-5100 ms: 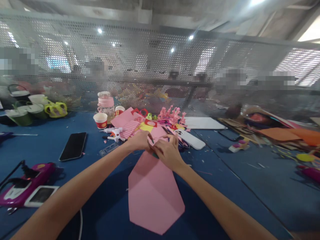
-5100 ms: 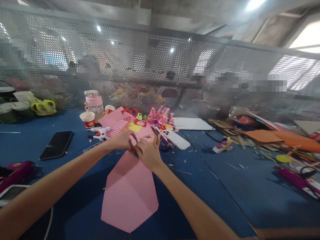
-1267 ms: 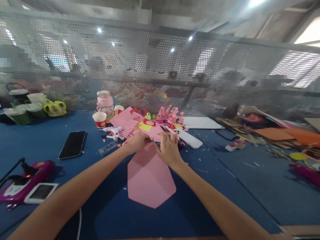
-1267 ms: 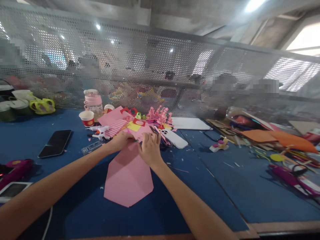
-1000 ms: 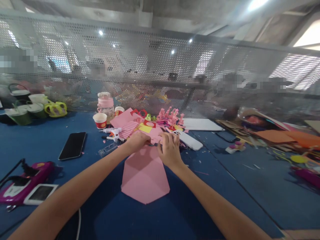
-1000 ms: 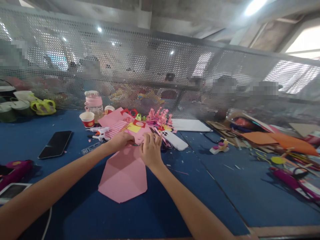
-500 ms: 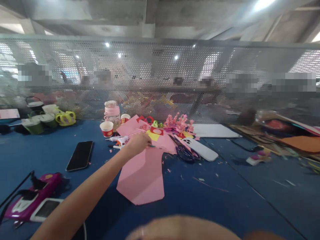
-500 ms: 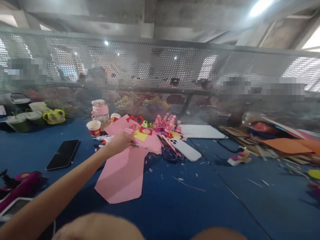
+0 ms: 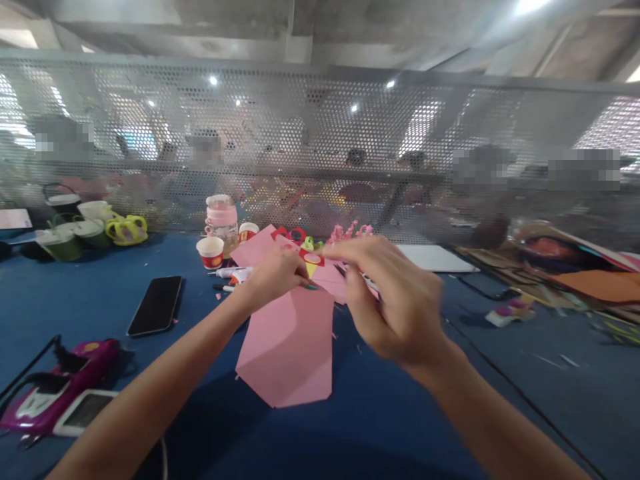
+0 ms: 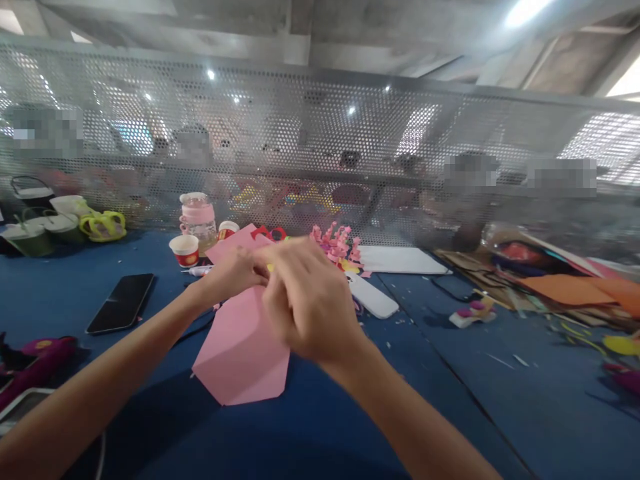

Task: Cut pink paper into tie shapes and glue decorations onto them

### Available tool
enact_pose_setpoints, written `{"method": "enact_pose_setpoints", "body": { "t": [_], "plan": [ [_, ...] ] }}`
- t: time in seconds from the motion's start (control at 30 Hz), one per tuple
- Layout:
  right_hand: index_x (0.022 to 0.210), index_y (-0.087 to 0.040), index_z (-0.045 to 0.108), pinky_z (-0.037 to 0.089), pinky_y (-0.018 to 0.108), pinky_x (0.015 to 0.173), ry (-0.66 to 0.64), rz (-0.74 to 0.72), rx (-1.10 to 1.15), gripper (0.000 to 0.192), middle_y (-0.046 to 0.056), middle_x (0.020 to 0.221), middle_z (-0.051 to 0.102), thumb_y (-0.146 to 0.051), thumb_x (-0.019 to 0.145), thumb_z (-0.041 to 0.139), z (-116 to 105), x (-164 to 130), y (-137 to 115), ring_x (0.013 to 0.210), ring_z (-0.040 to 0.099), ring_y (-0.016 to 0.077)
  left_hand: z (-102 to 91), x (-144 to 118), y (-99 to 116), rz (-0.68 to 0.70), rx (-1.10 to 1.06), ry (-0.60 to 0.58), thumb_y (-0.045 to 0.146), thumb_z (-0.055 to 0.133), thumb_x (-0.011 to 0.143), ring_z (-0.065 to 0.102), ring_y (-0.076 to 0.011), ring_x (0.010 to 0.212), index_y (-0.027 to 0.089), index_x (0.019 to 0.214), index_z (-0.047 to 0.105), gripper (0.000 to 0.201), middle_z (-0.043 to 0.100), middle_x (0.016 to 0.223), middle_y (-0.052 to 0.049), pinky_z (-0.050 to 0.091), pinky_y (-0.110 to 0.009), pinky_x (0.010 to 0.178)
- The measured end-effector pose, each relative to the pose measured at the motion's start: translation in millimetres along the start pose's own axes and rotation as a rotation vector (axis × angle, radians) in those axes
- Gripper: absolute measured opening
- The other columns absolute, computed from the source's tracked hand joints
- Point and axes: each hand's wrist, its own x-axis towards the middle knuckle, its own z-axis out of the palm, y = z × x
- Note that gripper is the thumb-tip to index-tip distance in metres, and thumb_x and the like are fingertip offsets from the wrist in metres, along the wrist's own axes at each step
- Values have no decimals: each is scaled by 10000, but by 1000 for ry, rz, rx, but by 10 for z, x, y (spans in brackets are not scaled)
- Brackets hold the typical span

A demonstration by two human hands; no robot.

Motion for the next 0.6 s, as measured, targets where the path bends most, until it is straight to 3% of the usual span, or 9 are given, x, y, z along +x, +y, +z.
{"method": "enact_pose_setpoints", "body": {
  "t": [0.17, 0.27, 0.4, 0.6],
  "plan": [
    [776, -168, 630, 361, 247, 574, -85, 94, -96, 404, 46, 638, 627, -363, 903, 300, -54, 784, -77, 623, 578, 149, -122, -42, 145, -59, -77, 30, 166, 678, 637, 546, -112, 558, 155, 657, 700, 31, 670, 623, -21, 382, -223, 585],
    [764, -167, 631, 309, 239, 506, -230, 163, -141, 409, 49, 640, 639, -316, 912, 280, -139, 1050, -164, 588, 578, 149, -141, -61, 171, -70, -120, 86, 194, 706, 611, 535, -97, 534, 155, 625, 685, 46, 659, 596, -2, 378, -210, 554],
    [817, -161, 631, 283, 240, 504, -296, 185, -107, 373, 69, 737, 660, -315, 907, 304, -180, 1123, -148, 648, 588, 160, -153, -69, 192, -77, -123, 145, 176, 709, 585, 546, -95, 535, 164, 610, 683, 38, 648, 573, 13, 375, -197, 525],
    [717, -147, 582, 292, 238, 551, -260, 5, -5, 321, 64, 724, 638, -259, 896, 341, -133, 1074, -37, 668, 563, 145, -184, -81, 208, -45, -164, 98, 84, 637, 608, 554, -95, 550, 178, 667, 710, 132, 675, 603, 9, 382, -192, 543]
  ]
}}
